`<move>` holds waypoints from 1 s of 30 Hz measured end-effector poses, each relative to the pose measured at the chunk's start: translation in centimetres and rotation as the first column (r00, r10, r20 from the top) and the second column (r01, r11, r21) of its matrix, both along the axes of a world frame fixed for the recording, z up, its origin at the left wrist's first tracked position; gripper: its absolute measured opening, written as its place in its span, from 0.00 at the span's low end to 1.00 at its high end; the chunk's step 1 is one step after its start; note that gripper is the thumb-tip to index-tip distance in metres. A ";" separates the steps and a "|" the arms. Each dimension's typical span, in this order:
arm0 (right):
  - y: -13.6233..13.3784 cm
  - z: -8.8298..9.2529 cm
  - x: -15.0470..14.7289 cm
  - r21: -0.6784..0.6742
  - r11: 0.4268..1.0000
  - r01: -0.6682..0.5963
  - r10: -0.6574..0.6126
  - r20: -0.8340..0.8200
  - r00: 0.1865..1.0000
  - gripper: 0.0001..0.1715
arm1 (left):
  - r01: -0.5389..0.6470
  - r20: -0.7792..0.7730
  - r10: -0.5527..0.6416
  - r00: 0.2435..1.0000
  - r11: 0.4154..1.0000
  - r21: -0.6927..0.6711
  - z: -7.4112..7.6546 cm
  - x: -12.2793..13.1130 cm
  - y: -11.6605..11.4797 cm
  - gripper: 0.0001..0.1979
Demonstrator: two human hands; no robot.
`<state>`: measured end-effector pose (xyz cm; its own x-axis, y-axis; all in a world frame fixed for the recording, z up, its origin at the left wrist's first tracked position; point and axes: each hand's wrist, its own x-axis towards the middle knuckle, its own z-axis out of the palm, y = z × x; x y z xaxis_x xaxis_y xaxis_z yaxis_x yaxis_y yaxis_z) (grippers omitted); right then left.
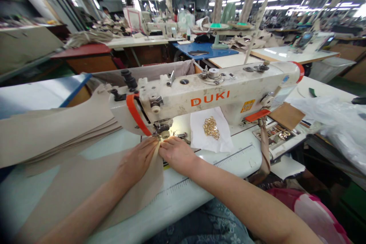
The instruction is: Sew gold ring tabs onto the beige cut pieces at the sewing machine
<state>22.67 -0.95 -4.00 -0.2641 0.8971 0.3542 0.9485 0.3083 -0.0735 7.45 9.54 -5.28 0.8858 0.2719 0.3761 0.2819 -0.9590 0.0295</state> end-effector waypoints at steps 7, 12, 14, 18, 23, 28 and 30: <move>0.0 0.1 0.0 -0.008 1.000 0.002 -0.002 -0.014 1.000 0.05 | -0.052 -0.012 0.052 0.999 0.998 -0.039 0.6 0.3 -0.2 0.18; -0.2 0.3 -0.1 -0.013 1.000 -0.001 0.001 0.010 1.000 0.05 | -0.070 0.022 0.071 0.997 0.996 -0.054 0.1 -0.2 -0.4 0.17; -0.7 0.3 -0.7 -0.006 0.999 -0.043 0.044 0.022 0.999 0.04 | -0.070 0.036 0.071 0.997 0.997 -0.036 -0.4 -1.3 -1.1 0.17; -2.4 -0.3 -2.6 0.066 0.987 -0.145 0.145 0.005 0.989 0.04 | -0.100 0.090 0.105 0.990 0.993 -0.055 -0.2 -4.1 -3.8 0.17; -3.9 -0.8 -3.6 0.115 0.979 -0.169 0.181 -0.098 0.979 0.07 | -0.164 0.071 0.171 0.983 0.982 -0.091 1.5 -8.5 -8.0 0.30; -4.6 -0.5 -3.7 0.167 0.977 -0.135 0.178 -0.279 0.944 0.14 | -0.051 -0.099 0.057 0.993 0.996 0.068 -0.4 -15.9 -10.9 0.39; -4.6 -0.4 -4.2 0.204 0.976 -0.080 0.154 -0.376 0.914 0.15 | -0.228 -0.084 0.229 0.970 0.974 0.015 0.4 -18.8 -10.5 0.38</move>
